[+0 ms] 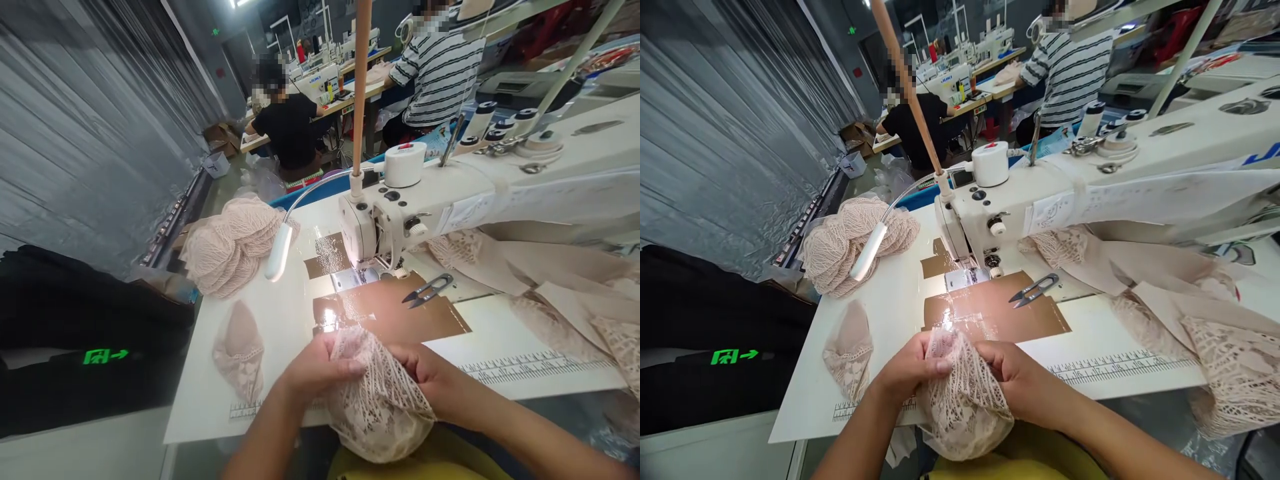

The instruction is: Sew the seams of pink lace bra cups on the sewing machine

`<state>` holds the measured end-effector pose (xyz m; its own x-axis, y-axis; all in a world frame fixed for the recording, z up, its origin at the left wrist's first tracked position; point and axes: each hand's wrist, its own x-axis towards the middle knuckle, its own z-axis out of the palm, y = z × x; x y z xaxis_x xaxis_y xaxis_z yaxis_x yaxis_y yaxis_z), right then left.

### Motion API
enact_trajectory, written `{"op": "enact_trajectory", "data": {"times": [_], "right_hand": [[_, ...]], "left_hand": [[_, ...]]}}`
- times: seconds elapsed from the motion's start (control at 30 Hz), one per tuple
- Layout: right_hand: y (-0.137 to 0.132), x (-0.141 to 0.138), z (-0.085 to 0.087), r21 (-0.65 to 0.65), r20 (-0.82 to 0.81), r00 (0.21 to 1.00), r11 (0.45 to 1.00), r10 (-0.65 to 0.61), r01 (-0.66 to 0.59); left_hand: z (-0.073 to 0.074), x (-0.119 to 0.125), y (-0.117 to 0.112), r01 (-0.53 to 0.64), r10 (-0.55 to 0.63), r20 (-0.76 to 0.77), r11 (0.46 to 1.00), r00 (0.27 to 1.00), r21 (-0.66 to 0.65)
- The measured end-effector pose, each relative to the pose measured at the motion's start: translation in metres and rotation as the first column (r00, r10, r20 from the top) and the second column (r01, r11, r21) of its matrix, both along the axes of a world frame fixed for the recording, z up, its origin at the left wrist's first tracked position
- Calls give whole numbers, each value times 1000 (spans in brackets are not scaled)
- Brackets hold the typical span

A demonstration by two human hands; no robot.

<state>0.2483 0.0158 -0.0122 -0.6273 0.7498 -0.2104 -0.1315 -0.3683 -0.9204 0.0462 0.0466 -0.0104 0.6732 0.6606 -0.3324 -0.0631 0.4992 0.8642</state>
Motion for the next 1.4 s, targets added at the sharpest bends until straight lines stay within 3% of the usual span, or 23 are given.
{"op": "enact_trajectory", "data": {"times": [0.1,0.2,0.3,0.37,0.4,0.53,0.67,0.7,0.77,0.83,0.9,1.0,1.07,1.23,1.33,1.4], "right_hand": [[2,6,-5,140,154,978,983,-138,117],[2,10,-11,246,257,923,943,-288,225],[1,13,-13,325,336,873,914,-353,244],[1,14,-12,386,349,879,905,-324,181],[1,14,-10,429,344,889,893,-301,136],[2,13,-5,535,313,921,845,-232,31],[3,12,-4,532,307,926,847,-222,27],[3,13,-4,536,313,921,844,-231,30],[3,14,-4,547,326,908,836,-263,46],[3,15,-2,551,326,907,833,-265,46],[2,16,-1,540,322,915,841,-244,34],[0,17,-2,495,349,911,869,-220,20],[-2,17,-3,484,363,907,875,-214,13],[0,15,0,507,319,935,862,-152,-32],[1,13,5,512,275,953,858,-128,-33],[1,14,6,487,257,962,872,-88,-51]], "left_hand": [[9,-5,2,-138,172,-146,966,974,217],[24,-15,-9,-80,227,-252,869,941,488],[45,-19,-28,136,41,-282,805,958,578],[57,-17,-38,290,-115,-317,755,941,588],[60,-15,-40,323,-129,-342,728,931,605],[47,-3,-34,211,171,-426,672,889,710],[27,1,-26,163,172,-367,672,914,723],[26,1,-25,135,214,-342,636,915,760],[31,1,-27,121,263,-290,515,920,848],[40,2,-29,230,155,-315,406,936,885],[46,3,-31,391,69,-441,355,895,849],[48,0,-32,548,173,-658,423,733,721],[47,-6,-31,553,172,-699,495,694,670],[47,-13,-23,329,134,-519,636,844,699],[38,-7,-16,307,-12,-428,714,904,629],[29,-3,-14,239,-9,-358,761,934,603]]}}
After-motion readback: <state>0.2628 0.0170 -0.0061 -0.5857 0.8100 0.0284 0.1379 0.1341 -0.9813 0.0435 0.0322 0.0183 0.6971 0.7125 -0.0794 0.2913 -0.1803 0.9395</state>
